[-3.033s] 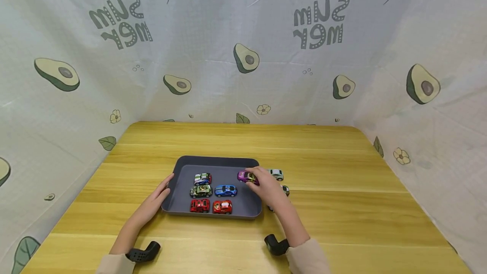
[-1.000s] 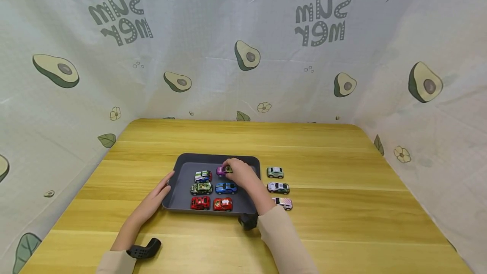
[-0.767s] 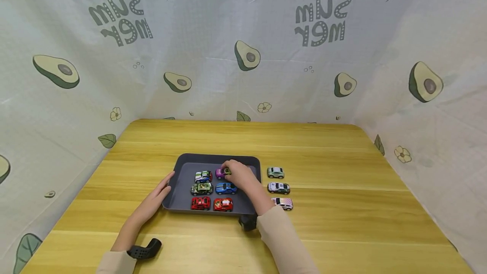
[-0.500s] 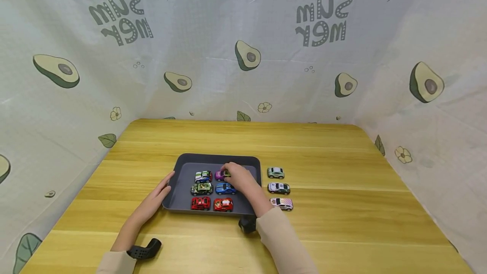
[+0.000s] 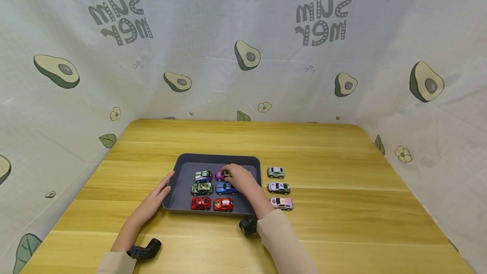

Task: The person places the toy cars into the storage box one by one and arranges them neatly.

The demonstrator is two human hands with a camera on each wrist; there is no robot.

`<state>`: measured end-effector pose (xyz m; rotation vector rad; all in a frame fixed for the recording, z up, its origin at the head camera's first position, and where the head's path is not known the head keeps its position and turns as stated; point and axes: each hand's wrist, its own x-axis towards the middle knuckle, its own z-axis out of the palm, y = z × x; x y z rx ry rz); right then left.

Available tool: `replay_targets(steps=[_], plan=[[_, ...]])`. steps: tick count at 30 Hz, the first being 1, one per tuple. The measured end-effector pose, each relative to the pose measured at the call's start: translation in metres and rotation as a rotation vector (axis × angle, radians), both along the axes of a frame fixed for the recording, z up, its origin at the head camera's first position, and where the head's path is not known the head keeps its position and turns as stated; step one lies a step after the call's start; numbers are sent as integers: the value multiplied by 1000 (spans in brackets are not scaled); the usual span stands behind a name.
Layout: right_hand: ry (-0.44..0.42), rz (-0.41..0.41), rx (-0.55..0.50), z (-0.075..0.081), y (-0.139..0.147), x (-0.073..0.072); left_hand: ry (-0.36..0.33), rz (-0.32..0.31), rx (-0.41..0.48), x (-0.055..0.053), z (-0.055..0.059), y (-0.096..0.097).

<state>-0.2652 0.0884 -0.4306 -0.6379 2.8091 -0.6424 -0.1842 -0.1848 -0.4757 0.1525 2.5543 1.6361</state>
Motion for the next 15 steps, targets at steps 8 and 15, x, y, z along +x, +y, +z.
replay_targets(steps=[8, 15], plan=[[55, -17, -23, 4, 6, 5, -5, 1, -7, 0, 0, 0], [128, -51, -34, 7, 15, 11, -4, -1, -7, 0, 1, 0]])
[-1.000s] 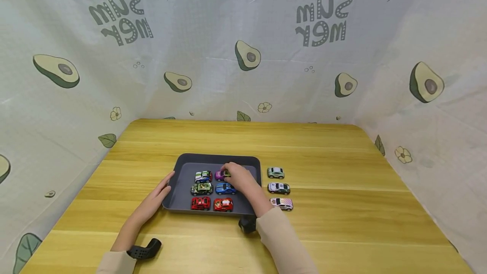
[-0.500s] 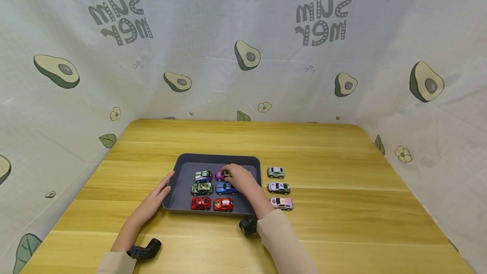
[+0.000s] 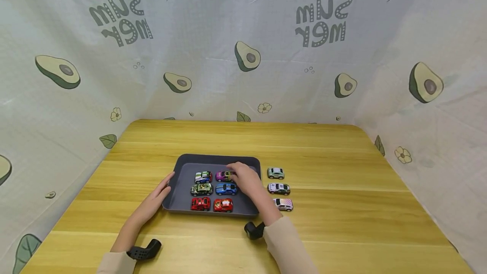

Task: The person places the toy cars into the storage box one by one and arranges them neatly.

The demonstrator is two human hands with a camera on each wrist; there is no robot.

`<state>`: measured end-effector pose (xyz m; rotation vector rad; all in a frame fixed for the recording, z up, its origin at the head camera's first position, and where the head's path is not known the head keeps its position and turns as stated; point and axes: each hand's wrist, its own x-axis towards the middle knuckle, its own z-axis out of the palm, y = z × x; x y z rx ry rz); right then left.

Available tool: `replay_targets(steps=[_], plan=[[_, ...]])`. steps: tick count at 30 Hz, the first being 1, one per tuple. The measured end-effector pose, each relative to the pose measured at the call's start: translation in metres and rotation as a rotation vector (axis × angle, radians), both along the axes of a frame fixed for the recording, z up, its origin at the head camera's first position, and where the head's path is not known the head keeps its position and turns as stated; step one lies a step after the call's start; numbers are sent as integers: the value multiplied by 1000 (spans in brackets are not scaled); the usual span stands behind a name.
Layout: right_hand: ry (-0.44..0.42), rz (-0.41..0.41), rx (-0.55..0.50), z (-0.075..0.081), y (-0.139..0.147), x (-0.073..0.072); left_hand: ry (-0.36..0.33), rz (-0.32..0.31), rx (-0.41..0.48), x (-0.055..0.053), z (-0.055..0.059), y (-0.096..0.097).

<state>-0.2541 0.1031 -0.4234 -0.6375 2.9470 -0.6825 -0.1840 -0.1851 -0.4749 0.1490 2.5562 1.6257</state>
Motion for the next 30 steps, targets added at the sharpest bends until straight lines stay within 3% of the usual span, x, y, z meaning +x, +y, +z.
replay_targets(steps=[9, 18, 30], plan=[[100, -34, -68, 2, 10, 9, 6, -2, 6, 0, 0, 0], [104, -87, -95, 4, 20, 20, 6, -1, 1, 0, 0, -1], [149, -87, -124, 6, 40, 35, -1, -14, 4, -1, 0, -1]])
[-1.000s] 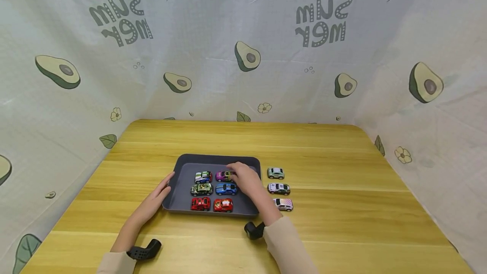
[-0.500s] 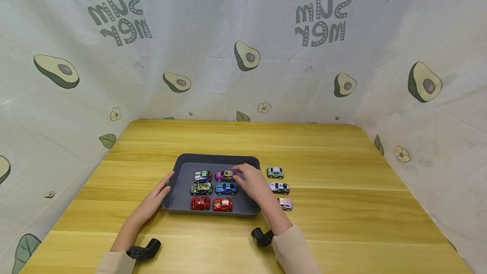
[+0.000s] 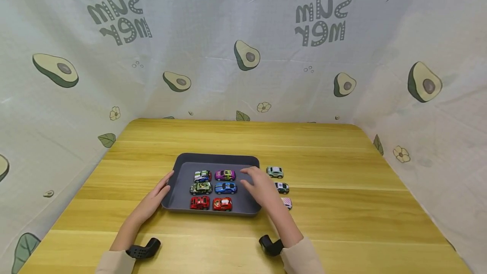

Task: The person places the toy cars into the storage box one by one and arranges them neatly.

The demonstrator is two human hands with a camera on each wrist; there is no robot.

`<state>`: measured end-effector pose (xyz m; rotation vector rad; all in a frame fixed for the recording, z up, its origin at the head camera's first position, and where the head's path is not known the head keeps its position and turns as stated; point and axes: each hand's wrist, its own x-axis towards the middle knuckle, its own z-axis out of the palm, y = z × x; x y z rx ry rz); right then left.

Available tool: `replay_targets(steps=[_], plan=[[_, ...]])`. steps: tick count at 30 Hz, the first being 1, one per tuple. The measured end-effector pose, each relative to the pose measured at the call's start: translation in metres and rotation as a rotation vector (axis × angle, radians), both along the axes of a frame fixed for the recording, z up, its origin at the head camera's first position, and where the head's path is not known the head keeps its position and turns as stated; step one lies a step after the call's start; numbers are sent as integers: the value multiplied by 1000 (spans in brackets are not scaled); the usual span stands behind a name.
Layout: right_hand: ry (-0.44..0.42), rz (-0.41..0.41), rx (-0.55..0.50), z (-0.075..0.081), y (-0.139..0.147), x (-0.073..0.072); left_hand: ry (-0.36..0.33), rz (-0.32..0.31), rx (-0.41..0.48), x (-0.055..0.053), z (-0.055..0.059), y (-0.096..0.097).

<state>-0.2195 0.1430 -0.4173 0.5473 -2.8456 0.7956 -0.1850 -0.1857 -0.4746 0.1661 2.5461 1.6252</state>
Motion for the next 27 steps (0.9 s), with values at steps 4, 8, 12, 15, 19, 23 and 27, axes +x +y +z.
replay_targets(steps=[4, 8, 12, 15, 19, 23, 27], plan=[[21, -7, 0, 0, 8, 6, 7, 4, -10, 0, 0, 0], [37, -31, 13, 0, 15, 12, 11, 1, -12, 0, 0, 0], [68, -30, -7, 0, 22, 16, 10, 3, -14, 0, -1, 0], [78, -23, -26, -1, 29, 18, 7, 5, -14, 0, 0, 0], [49, -21, -52, 1, 37, 22, 4, -5, -9, 0, 1, 1], [31, -23, -38, 1, 43, 25, 1, -8, -4, 0, 2, 1], [39, -34, 8, -1, 48, 28, 3, -2, -7, 1, 1, 1]])
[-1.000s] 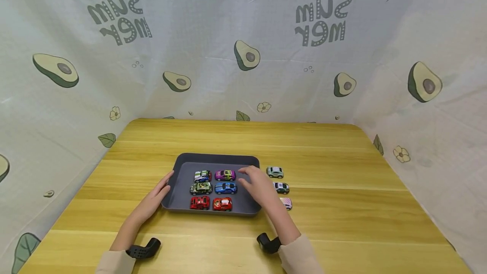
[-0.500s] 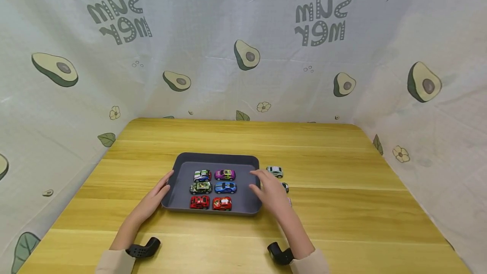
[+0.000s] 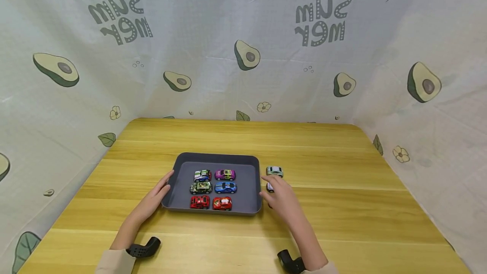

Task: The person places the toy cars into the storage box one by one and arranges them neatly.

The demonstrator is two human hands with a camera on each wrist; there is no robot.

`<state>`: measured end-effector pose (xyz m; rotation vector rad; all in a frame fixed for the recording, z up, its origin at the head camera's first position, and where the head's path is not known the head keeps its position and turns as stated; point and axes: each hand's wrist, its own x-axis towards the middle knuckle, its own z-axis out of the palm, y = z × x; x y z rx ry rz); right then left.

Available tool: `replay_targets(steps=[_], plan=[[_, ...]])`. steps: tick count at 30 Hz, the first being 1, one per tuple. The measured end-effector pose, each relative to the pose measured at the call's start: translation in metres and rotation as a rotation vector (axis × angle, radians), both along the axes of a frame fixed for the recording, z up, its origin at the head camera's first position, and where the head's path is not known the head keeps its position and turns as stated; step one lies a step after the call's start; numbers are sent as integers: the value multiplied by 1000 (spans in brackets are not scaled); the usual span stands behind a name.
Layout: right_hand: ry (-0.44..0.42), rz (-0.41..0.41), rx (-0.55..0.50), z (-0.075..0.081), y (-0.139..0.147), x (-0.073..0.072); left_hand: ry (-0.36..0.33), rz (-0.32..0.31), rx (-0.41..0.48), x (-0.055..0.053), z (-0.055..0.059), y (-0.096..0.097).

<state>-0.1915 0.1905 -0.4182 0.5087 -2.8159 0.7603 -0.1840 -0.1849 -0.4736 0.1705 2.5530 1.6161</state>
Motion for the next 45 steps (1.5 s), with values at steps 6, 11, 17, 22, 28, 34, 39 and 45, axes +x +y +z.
replay_targets(steps=[6, 11, 17, 22, 28, 34, 39, 45], plan=[[-24, -18, 14, -5, 7, 8, 6, 4, 7, 1, -3, 0], [-23, -19, -21, -11, 13, 12, 14, 6, 11, 3, -2, 0], [-109, -52, -23, -17, 21, 14, 10, 6, 11, 2, -3, 0], [-147, -74, -4, -19, 27, 19, 5, 1, 14, 2, -3, 0], [-143, -66, 24, -22, 30, 20, 5, 2, 17, 2, -2, 0], [-121, -52, 25, -30, 35, 20, 13, 7, 17, 2, -2, 0], [-121, -56, 25, -36, 38, 18, 25, 7, 16, 2, -2, -1], [-139, -64, 19, -36, 39, 18, 27, 7, 12, 1, -2, -1]])
